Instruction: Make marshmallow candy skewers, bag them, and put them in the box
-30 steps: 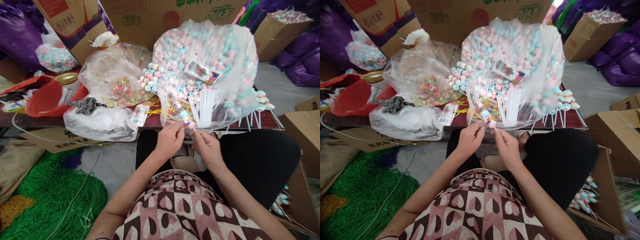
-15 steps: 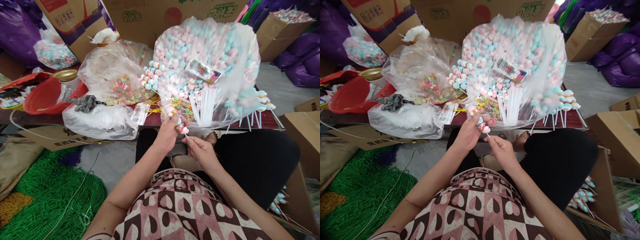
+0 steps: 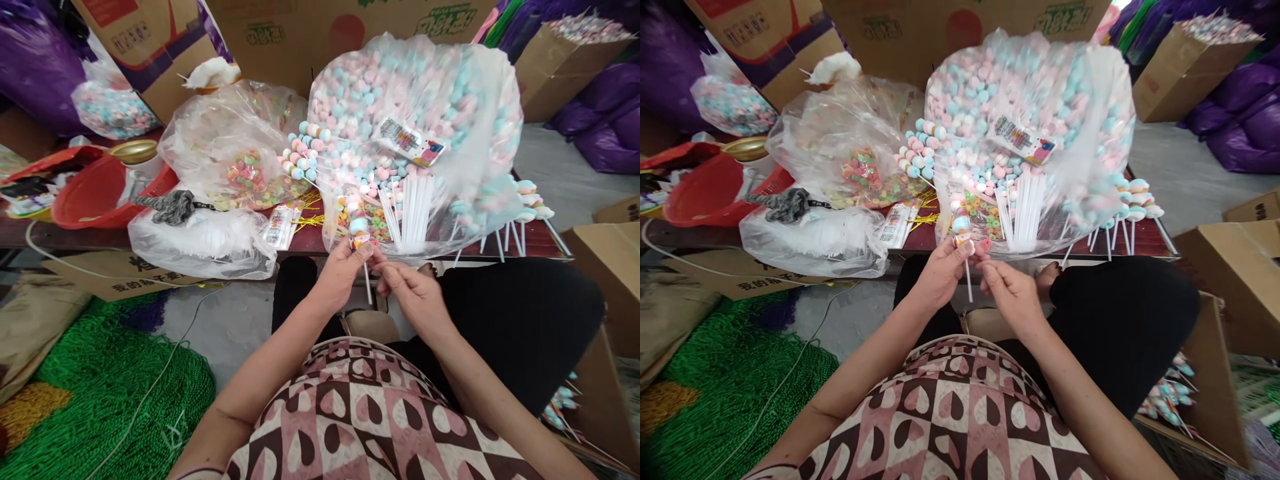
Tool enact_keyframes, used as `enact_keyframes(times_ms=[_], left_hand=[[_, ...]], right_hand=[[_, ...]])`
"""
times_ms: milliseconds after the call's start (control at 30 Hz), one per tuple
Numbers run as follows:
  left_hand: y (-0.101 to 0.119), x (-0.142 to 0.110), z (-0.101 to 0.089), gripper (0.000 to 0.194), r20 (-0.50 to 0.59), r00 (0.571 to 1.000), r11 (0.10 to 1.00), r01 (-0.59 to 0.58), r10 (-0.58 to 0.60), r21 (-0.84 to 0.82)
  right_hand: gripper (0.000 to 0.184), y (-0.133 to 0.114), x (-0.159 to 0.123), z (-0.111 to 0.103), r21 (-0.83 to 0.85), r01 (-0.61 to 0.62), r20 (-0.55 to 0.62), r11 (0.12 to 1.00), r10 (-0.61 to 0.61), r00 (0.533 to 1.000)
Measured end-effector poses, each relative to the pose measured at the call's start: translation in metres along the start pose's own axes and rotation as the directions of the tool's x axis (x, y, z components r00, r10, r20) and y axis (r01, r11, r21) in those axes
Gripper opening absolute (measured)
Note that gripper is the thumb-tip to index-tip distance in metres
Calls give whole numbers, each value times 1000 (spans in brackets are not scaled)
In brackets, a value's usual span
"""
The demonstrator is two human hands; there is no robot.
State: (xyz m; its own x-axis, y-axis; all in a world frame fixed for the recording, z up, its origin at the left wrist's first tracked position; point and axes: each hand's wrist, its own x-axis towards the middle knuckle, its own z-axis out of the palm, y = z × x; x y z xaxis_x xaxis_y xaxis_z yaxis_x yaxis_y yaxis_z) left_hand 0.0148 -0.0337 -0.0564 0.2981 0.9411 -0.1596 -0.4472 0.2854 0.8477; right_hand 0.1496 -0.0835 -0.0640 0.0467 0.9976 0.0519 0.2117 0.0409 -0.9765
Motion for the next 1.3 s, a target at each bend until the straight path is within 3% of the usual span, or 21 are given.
enact_keyframes(times_ms=[67, 133, 267, 400, 600, 800, 967, 1300], left_hand=[[5, -1, -3, 24, 33, 998, 998, 48, -47, -33], [8, -3, -5, 19, 99, 987, 988, 132, -124, -83], [4, -6, -6, 17, 211, 960, 967, 216, -185, -134], [0, -6, -8, 17, 277, 938, 961, 248, -207, -124], [-2, -3, -8, 25, 259, 939, 968, 247, -226, -48], [-6, -5, -10, 24, 309, 918, 965, 263, -248, -9], [-8, -5, -10, 24, 292, 919, 960, 278, -267, 1], [-9, -7, -8, 26, 245, 934, 963, 268, -260, 0]], right_hand=[[26, -6, 4, -10, -70, 55, -151, 996, -65, 986], [23, -12, 10, -16, -158, 110, -208, 981, -142, 968], [18, -18, 21, -15, -274, 262, -94, 925, -297, 950], [17, -17, 24, -11, -310, 268, -69, 912, -302, 951], [19, -15, 22, -11, -265, 131, -53, 955, -150, 987], [18, -14, 22, -9, -207, 105, -75, 973, -123, 990], [18, -12, 20, -9, -268, 183, -65, 946, -207, 976], [14, -8, 21, -6, -552, 273, -97, 788, -386, 917]])
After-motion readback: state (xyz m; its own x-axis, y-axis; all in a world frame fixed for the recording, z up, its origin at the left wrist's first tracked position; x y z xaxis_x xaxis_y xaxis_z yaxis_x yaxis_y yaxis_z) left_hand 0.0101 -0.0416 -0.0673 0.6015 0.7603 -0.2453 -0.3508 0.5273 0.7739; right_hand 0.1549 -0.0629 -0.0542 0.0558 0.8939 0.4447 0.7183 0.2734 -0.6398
